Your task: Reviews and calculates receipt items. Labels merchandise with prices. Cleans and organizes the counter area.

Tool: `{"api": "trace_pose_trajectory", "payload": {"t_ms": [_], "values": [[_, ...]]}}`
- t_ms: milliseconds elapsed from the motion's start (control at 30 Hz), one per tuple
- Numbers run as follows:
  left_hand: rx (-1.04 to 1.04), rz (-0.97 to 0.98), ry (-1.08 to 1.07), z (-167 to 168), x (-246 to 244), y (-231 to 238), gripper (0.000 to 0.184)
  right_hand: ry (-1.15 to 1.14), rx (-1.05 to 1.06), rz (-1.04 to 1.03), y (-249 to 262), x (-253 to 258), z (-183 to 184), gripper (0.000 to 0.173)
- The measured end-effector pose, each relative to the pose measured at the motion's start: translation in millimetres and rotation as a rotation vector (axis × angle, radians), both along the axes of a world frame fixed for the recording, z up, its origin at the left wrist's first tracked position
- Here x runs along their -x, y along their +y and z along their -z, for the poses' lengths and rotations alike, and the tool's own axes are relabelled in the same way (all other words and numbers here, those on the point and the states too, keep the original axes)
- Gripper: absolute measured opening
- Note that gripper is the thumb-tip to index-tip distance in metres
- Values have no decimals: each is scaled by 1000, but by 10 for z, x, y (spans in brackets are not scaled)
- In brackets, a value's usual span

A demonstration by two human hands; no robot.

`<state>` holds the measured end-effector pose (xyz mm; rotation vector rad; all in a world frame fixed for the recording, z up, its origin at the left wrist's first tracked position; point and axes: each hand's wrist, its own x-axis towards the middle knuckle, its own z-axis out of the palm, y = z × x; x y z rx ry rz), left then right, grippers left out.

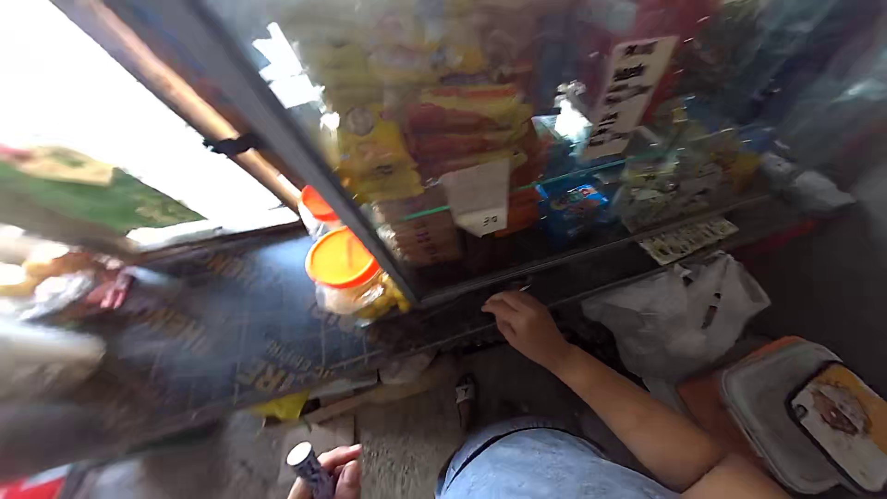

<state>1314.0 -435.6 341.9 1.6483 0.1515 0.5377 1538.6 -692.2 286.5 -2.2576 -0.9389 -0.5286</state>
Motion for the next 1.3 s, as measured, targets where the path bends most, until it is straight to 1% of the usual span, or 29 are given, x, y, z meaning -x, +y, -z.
{"api": "trace_pose_trajectory", "payload": {"t_ms": [100, 167, 233, 333, 400, 500, 633, 733, 800, 867, 900, 933, 967, 1000, 1067, 1133, 1200, 1300], "values": [[-4, -150, 67, 52, 394, -145, 16, -43, -123, -190, -30, 184, 211, 19], [16, -237, 95, 74, 643, -212, 16, 45, -109, -326, -14, 392, 401, 19], [29, -311, 123, 91, 860, -230, 15, 216, -6, -463, 30, 608, 611, 19], [41, -386, 150, 135, 1136, -199, 15, 474, 215, -679, 145, 865, 889, 19], [48, -438, 150, 187, 1291, -147, 15, 624, 347, -827, 280, 984, 989, 20], [77, -506, 150, 293, 1526, -22, 16, 738, 510, -957, 583, 1142, 1029, 21], [149, -585, 155, 457, 1845, 287, 16, 853, 696, -990, 1148, 1372, 976, 25], [285, -623, 196, 655, 2076, 734, 15, 903, 790, -995, 1631, 1612, 1016, 27], [431, -671, 320, 960, 2206, 1207, 17, 947, 823, -990, 1968, 1874, 1074, 28], [560, -846, 532, 1363, 2271, 1670, 21, 958, 872, -1021, 2284, 2123, 1103, 28], [565, -940, 648, 1516, 2296, 1903, 25, 951, 901, -1061, 2461, 2226, 1110, 28], [554, -991, 713, 1594, 2348, 2118, 30, 958, 936, -1107, 2652, 2325, 1126, 29], [529, -997, 725, 1635, 2408, 2279, 31, 975, 965, -1139, 2837, 2403, 1146, 30], [504, -961, 715, 1661, 2468, 2382, 30, 1002, 971, -1148, 3000, 2447, 1176, 31], [474, -846, 712, 1719, 2611, 2498, 27, 1072, 938, -1103, 3274, 2488, 1295, 31], [513, -788, 733, 1816, 2742, 2535, 27, 1160, 934, -1007, 3538, 2459, 1418, 33], [585, -810, 754, 1962, 2864, 2521, 27, 1228, 938, -911, 3812, 2353, 1595, 38], [721, -898, 772, 2170, 3059, 2434, 28, 1240, 940, -732, 4288, 2103, 1944, 46]]}}
